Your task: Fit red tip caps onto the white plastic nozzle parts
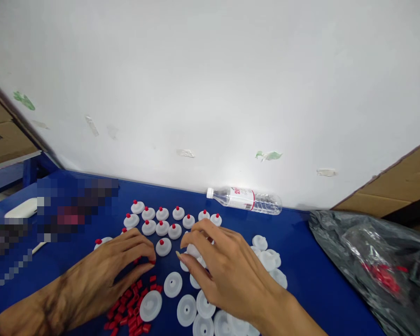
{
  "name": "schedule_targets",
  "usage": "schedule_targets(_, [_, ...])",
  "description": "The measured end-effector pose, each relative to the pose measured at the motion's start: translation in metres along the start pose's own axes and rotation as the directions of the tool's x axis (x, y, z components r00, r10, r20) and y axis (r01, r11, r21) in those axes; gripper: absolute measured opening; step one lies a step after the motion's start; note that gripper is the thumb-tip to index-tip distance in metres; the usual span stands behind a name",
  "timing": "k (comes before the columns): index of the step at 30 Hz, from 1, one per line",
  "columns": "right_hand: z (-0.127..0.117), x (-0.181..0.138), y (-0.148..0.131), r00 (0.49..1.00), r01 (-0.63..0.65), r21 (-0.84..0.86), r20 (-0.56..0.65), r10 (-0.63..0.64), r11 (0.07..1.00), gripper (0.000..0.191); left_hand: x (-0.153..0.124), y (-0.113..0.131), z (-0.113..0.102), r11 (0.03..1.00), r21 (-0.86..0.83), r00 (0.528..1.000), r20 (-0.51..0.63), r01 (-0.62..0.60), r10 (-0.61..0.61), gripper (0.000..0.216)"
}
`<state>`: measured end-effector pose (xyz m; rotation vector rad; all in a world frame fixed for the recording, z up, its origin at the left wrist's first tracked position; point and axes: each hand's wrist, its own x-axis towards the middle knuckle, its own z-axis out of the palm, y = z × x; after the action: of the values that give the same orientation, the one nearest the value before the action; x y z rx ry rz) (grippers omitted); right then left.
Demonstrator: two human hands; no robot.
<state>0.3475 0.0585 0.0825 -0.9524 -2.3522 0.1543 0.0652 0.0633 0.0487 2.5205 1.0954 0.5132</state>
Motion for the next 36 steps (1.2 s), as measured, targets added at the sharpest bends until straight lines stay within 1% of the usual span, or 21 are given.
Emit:
schedule_targets(2, [0.002, 0.0, -0.002, 0.998, 0.027, -0.007, 0.051, -0.027, 1.0, 0.018, 0.003, 0.004, 0.001, 0.999, -0.007, 0.99, -0.13, -0.054, 0.053, 0.012])
schedule_targets(4, [0.004, 0.0, -0.004, 0.995, 0.071, -0.01, 0.076, -0.07, 0.997, 0.021, 0.005, 0.006, 0.003, 0.992, 0.023, 0.955, -0.269, -0.125, 0.127, 0.015])
schedule_targets(6, [0.007, -0.001, -0.006, 0.993, 0.086, 0.017, 0.083, -0.087, 0.996, 0.021, 0.006, 0.008, 0.007, 0.982, 0.061, 0.919, -0.347, -0.178, 0.188, 0.02])
schedule_targets(7, [0.009, -0.001, -0.007, 0.993, 0.083, 0.038, 0.082, -0.086, 0.996, 0.022, 0.006, 0.008, 0.009, 0.978, 0.073, 0.909, -0.361, -0.193, 0.206, 0.022])
schedule_targets(11, [0.014, -0.005, -0.011, 0.994, 0.102, 0.106, 0.033, -0.106, 0.989, 0.024, 0.003, 0.012, 0.013, 0.968, 0.048, 0.89, -0.384, -0.246, 0.245, 0.025])
schedule_targets(15, [0.016, -0.006, -0.013, 0.992, 0.121, 0.128, -0.035, -0.117, 0.984, 0.015, 0.001, 0.014, 0.015, 0.971, -0.03, 0.888, -0.412, -0.238, 0.205, 0.026])
schedule_targets(17, [0.017, -0.006, -0.015, 0.991, 0.131, 0.121, -0.05, -0.126, 0.984, 0.01, 0.001, 0.014, 0.018, 0.974, -0.014, 0.887, -0.417, -0.224, 0.198, 0.025])
schedule_targets(19, [0.017, -0.005, -0.018, 0.986, 0.164, 0.121, -0.06, -0.157, 0.979, 0.01, 0.0, 0.013, 0.023, 0.977, 0.052, 0.892, -0.401, -0.206, 0.209, 0.022])
schedule_targets(22, [0.016, -0.003, -0.024, 0.976, 0.202, 0.077, -0.097, -0.194, 0.976, 0.016, -0.002, 0.012, 0.03, 0.973, 0.13, 0.904, -0.362, -0.191, 0.225, 0.017])
schedule_targets(26, [0.015, -0.002, -0.034, 0.97, 0.216, 0.008, -0.117, -0.213, 0.976, 0.021, -0.004, 0.014, 0.034, 0.977, 0.06, 0.926, -0.312, -0.203, 0.211, 0.02])
schedule_targets(27, [0.015, -0.002, -0.036, 0.967, 0.225, -0.017, -0.123, -0.225, 0.974, 0.021, -0.005, 0.015, 0.034, 0.977, 0.043, 0.928, -0.307, -0.211, 0.213, 0.021])
schedule_targets(30, [0.014, 0.0, -0.038, 0.956, 0.246, -0.073, -0.144, -0.255, 0.966, 0.021, -0.002, 0.02, 0.032, 0.968, 0.047, 0.909, -0.336, -0.245, 0.247, 0.024])
schedule_targets(31, [0.014, 0.001, -0.037, 0.957, 0.246, -0.068, -0.14, -0.253, 0.967, 0.02, -0.001, 0.021, 0.03, 0.965, 0.07, 0.902, -0.343, -0.253, 0.261, 0.025])
schedule_targets(32, [0.013, 0.001, -0.036, 0.964, 0.237, -0.056, -0.11, -0.242, 0.97, 0.018, 0.001, 0.022, 0.027, 0.96, 0.104, 0.897, -0.343, -0.26, 0.28, 0.025])
schedule_targets(34, [0.011, 0.001, -0.031, 0.975, 0.22, -0.058, -0.017, -0.221, 0.974, 0.018, 0.004, 0.022, 0.019, 0.95, 0.184, 0.893, -0.336, -0.251, 0.301, 0.021])
schedule_targets(36, [0.008, 0.0, -0.025, 0.979, 0.193, -0.102, 0.086, -0.184, 0.976, 0.03, 0.004, 0.017, 0.01, 0.946, 0.248, 0.895, -0.343, -0.208, 0.287, 0.016])
